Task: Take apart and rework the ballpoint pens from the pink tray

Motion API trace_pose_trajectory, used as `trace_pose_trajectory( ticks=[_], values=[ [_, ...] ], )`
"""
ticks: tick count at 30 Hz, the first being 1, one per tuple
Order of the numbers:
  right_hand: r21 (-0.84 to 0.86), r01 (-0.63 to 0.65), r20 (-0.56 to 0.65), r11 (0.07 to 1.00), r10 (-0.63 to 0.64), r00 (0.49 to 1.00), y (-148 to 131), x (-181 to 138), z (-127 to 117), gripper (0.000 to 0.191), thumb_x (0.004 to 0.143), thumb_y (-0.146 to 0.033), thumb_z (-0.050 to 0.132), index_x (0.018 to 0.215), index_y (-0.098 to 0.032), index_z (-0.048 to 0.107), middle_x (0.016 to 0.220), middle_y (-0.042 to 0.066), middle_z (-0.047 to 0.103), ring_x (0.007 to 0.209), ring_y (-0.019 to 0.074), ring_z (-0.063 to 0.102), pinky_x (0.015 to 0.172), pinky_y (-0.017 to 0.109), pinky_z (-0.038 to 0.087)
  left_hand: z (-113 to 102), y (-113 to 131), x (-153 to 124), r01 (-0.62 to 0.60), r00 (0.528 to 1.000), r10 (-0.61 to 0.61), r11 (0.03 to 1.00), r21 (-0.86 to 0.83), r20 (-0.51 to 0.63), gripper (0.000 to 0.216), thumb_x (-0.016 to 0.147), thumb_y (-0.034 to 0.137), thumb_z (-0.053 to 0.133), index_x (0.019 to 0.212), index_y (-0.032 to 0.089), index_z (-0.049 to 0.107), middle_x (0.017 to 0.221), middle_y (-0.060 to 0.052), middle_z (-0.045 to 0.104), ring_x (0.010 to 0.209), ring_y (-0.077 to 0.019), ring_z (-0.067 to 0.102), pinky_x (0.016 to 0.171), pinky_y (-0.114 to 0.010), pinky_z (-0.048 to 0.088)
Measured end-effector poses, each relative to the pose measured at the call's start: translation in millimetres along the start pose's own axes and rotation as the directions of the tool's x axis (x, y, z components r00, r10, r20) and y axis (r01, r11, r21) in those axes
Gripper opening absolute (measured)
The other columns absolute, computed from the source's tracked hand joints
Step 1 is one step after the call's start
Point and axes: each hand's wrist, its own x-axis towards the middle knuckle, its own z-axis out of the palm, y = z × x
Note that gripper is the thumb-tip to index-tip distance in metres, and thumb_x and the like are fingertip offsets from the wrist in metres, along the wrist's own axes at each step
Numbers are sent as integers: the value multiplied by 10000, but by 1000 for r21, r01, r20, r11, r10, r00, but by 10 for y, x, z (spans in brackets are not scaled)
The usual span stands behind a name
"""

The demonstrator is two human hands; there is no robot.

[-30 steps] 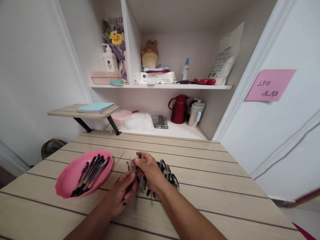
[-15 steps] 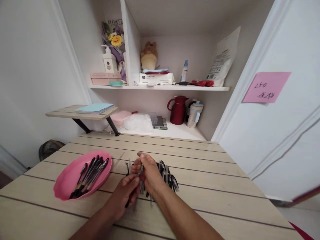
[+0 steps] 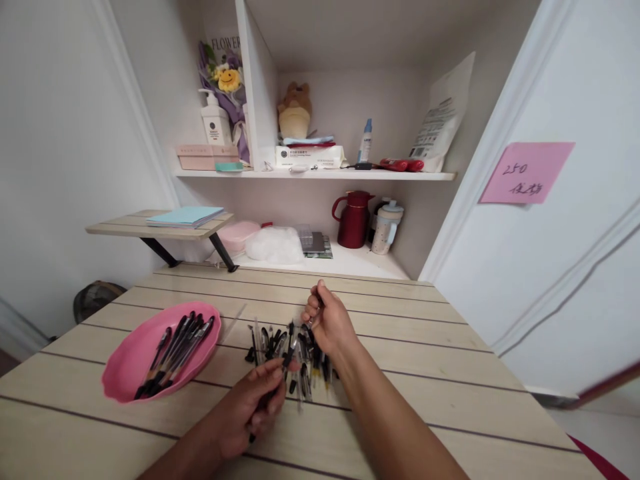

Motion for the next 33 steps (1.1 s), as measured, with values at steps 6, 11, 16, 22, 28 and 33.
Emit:
trace_pose_trajectory(
  ticks=[6, 11, 16, 22, 28, 33],
  values=[
    [-509, -93, -142, 856, 23, 990, -28, 144, -228, 160, 627, -115, 541, 762, -179, 485, 522, -42, 494, 412, 72, 444, 398, 192, 340, -63, 66, 34, -87, 991, 78, 993, -82, -108, 309, 709, 352, 579, 966, 192, 521, 536, 74, 455, 292, 7, 264, 307, -144, 112],
    [-968, -129, -149, 217, -79, 986, -149, 104, -610, 155, 615, -50, 470, 706, -162, 526, 531, -8, 529, 411, 91, 477, 428, 218, 339, -86, 94, 50, -94, 986, 82, 993, -76, -142, 310, 713, 340, 577, 978, 188, 523, 529, 75, 446, 298, 4, 269, 310, -147, 118],
    [-961, -124, -107, -247, -80, 991, -201, -23, -843, 163, 614, -49, 465, 657, -140, 594, 645, 65, 611, 590, 147, 555, 546, 241, 344, -82, 99, 54, -77, 985, 67, 995, -57, -158, 315, 703, 346, 586, 968, 186, 529, 525, 72, 453, 295, -1, 275, 308, -150, 122],
    [-912, -32, -17, -408, -40, 999, -171, -95, -891, 218, 677, -118, 441, 747, -161, 643, 795, 78, 651, 779, 173, 566, 653, 236, 341, -82, 86, 59, -64, 989, 58, 997, -42, -139, 311, 703, 335, 588, 971, 187, 531, 515, 73, 450, 290, 0, 259, 307, -150, 114],
    [-937, -58, -13, -344, -132, 991, -133, -159, -962, 256, 706, -122, 405, 773, -166, 648, 823, 81, 654, 803, 170, 565, 678, 233, 342, -62, 111, 48, -72, 987, 67, 997, -30, -147, 288, 737, 323, 548, 992, 190, 521, 518, 74, 446, 291, 1, 249, 307, -146, 119],
    [-979, -141, -101, -147, -254, 962, -140, -154, -1072, 177, 689, -155, 449, 657, -144, 623, 715, 86, 642, 707, 168, 559, 631, 243, 350, -43, 104, 41, -85, 989, 86, 996, 16, -119, 281, 755, 332, 512, 993, 184, 516, 537, 63, 471, 296, -9, 277, 303, -151, 130]
  ],
)
